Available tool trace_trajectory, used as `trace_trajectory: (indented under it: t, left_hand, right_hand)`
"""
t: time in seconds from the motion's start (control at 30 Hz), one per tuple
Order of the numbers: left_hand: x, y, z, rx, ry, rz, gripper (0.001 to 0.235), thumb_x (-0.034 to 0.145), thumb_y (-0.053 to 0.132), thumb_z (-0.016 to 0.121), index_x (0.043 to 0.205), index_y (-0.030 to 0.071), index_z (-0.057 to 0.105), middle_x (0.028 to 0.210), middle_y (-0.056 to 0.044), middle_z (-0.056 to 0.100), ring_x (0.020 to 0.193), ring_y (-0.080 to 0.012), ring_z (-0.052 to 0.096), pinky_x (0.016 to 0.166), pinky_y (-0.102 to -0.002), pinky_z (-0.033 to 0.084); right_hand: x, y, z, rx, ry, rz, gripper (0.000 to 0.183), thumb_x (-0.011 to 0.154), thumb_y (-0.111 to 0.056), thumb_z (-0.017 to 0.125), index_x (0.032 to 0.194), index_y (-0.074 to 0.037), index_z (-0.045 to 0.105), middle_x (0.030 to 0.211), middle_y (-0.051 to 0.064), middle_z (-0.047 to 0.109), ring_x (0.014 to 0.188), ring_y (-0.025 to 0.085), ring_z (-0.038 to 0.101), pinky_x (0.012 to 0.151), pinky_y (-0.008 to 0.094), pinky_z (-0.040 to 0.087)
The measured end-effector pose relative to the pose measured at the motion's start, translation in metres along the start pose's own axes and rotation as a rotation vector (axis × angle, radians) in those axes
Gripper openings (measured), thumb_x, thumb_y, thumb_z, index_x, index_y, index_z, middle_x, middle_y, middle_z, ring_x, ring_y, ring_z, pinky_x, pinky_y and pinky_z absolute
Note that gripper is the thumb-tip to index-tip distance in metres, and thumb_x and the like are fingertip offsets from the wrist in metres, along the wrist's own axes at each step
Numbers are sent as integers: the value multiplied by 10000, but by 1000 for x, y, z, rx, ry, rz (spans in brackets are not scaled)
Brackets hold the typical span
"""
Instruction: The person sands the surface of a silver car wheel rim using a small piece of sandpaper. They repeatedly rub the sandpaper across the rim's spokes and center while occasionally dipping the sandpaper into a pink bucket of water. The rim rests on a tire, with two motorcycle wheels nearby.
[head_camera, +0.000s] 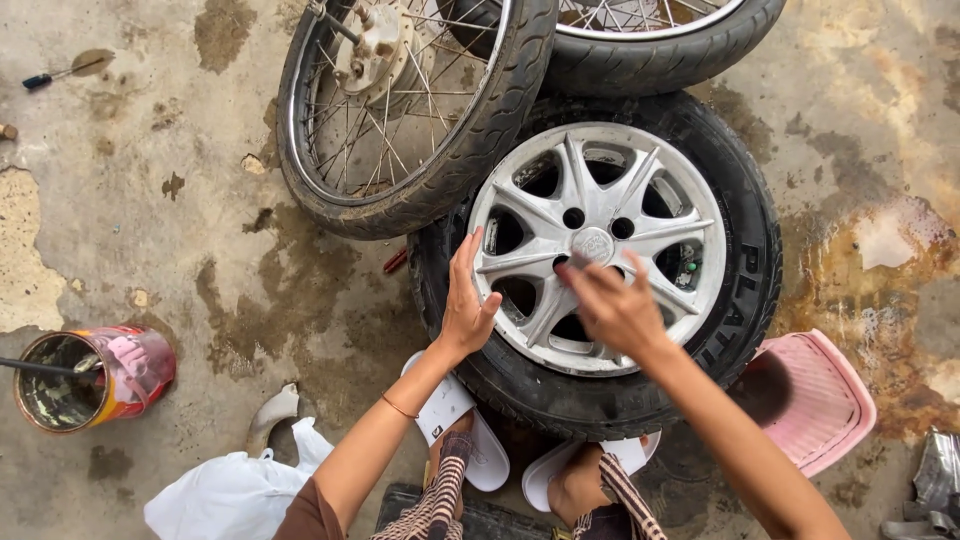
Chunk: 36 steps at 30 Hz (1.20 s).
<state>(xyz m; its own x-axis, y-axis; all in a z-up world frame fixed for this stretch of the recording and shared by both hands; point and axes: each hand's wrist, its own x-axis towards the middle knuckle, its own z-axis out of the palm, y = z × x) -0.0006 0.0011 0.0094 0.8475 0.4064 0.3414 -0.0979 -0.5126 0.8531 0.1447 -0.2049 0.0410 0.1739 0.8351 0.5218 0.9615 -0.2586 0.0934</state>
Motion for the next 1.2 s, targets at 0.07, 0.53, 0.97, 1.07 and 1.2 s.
trace_trajectory:
  t: [0.07, 0.53, 0.97, 1.07, 1.2]
  left_hand:
    - [1, 2, 0, 20, -7, 17, 917, 1000, 672, 325, 1582, -14, 148, 1601, -192, 341, 1493, -345, 290, 1226, -482, 220]
    - [0, 2, 1, 92, -48, 83, 906, 1001, 675, 332, 1580, -2, 166, 1594, -196, 335, 1488, -352, 300, 1219, -491, 247]
    - [2, 8, 1, 180, -96, 137, 932, 984, 691, 370, 1570, -14, 197, 1589, -210, 344, 1479, -374, 311, 1209, -505, 271]
    - [1, 8, 0, 180, -104, 135, 936, 982, 694, 373, 1567, -17, 201, 1588, -211, 351, 1475, -377, 317, 1208, -506, 276]
    - [1, 7, 1, 182, -107, 125, 934, 981, 688, 375, 1571, -13, 193, 1600, -197, 345, 1485, -364, 305, 1215, -492, 272]
  right_hand:
    - [-17, -43, 2, 89, 4, -48, 412, 887, -177, 562, 1274, -124, 692, 1009, 58, 747, 1118, 183, 642, 1129, 560, 356]
    - [-34, -58, -12, 124, 42, 152, 442, 938, -178, 516, 1351, -201, 672, 1188, -30, 742, 1167, 121, 625, 1174, 576, 265]
    - [-39, -95, -39, 332, -51, 359, 370, 791, -75, 605, 1140, -54, 725, 963, 69, 737, 1167, 191, 641, 1145, 559, 322]
    - [-47, -79, -39, 391, -41, 432, 266, 761, -70, 610, 994, -93, 738, 943, 8, 728, 1102, 156, 646, 1150, 523, 325]
    - [-46, -36, -17, 161, -53, 638, 308, 893, -86, 547, 1140, -42, 726, 1198, 61, 701, 1255, 183, 582, 1183, 500, 284]
